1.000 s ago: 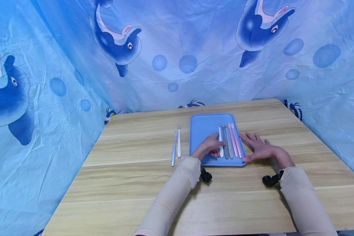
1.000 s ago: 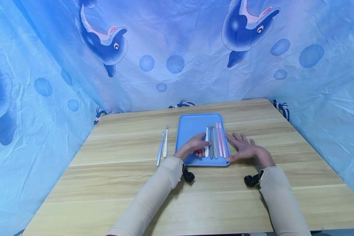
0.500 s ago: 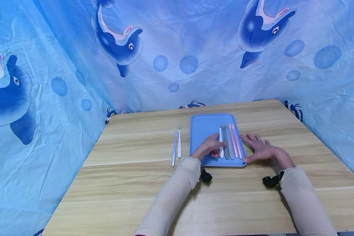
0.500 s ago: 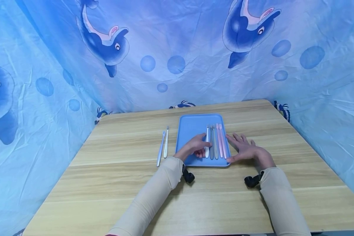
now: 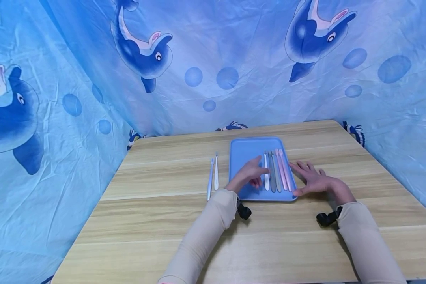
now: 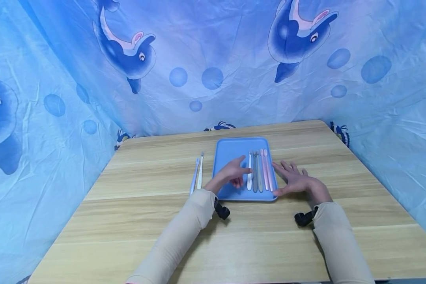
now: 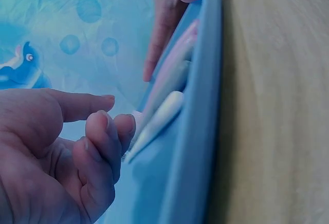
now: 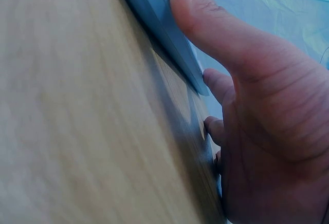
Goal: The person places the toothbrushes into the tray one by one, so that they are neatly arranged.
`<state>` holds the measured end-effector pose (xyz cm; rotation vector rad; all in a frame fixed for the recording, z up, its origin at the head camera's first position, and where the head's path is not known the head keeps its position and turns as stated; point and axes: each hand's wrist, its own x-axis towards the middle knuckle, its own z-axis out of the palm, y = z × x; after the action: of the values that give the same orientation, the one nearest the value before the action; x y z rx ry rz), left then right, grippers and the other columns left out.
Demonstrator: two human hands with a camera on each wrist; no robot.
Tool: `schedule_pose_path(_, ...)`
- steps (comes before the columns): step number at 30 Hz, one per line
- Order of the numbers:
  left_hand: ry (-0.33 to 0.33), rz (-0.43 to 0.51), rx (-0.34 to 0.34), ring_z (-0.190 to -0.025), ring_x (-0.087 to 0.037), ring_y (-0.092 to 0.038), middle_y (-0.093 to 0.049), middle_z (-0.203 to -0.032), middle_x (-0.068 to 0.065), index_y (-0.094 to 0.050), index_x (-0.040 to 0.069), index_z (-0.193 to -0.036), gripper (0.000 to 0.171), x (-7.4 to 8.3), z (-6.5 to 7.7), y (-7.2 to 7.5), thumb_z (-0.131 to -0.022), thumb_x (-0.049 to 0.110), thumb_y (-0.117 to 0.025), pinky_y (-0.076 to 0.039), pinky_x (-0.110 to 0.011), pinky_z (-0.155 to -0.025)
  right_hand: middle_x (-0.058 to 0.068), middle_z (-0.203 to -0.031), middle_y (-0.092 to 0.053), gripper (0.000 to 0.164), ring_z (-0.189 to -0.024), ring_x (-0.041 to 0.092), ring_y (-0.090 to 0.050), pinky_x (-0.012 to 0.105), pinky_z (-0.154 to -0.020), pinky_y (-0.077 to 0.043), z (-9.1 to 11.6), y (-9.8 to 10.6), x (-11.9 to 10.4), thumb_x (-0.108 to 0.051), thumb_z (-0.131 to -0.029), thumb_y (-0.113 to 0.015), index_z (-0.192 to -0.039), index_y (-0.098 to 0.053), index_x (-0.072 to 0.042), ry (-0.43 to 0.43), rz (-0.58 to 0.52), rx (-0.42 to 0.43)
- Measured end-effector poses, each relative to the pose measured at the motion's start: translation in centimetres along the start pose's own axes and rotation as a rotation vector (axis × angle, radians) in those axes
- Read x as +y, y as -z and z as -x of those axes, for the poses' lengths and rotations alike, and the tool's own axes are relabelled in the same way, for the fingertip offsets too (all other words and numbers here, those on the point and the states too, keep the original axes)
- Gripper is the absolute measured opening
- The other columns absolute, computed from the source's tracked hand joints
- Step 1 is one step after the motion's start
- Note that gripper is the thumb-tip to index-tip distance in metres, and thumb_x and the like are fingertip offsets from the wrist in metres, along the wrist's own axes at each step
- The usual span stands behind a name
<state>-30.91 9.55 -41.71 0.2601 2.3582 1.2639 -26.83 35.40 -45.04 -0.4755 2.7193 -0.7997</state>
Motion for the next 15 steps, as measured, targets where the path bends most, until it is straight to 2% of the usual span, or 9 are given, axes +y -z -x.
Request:
schedule_pose_path(6, -0.022, 0.005, 0.001, -0.037, -0.016, -0.052, -0.060, -0.053, -0.009, -0.017, 0.026, -0.162, 0.077, 0.4, 0.6, 0.8, -0.099, 0.028, -0.062, -0.046, -0.028, -0.038, 0.035, -0.163, 0.003, 0.115, -0.145, 0.065, 0.012, 0.087, -0.103, 0.009, 0.1, 0.0, -0.2, -0.056, -0.076, -0.077, -0.162, -0.010, -0.020, -0.008, -0.007, -0.005)
schedule_pose_path(15, -0.056, -0.017, 0.032, -0.038, -0.015, -0.054, -0.062, -0.054, -0.008, -0.019, 0.026, -0.162, 0.077, -0.3, 1.3, 2.4, -0.099, 0.032, -0.063, -0.047, -0.029, -0.041, 0.035, -0.163, 0.003, 0.117, -0.144, 0.066, 0.011, 0.087, -0.104, 0.008, 0.0, 0.0, -0.2, -0.058, -0.075, -0.077, -0.162, -0.010, -0.016, -0.007, 0.007, -0.011)
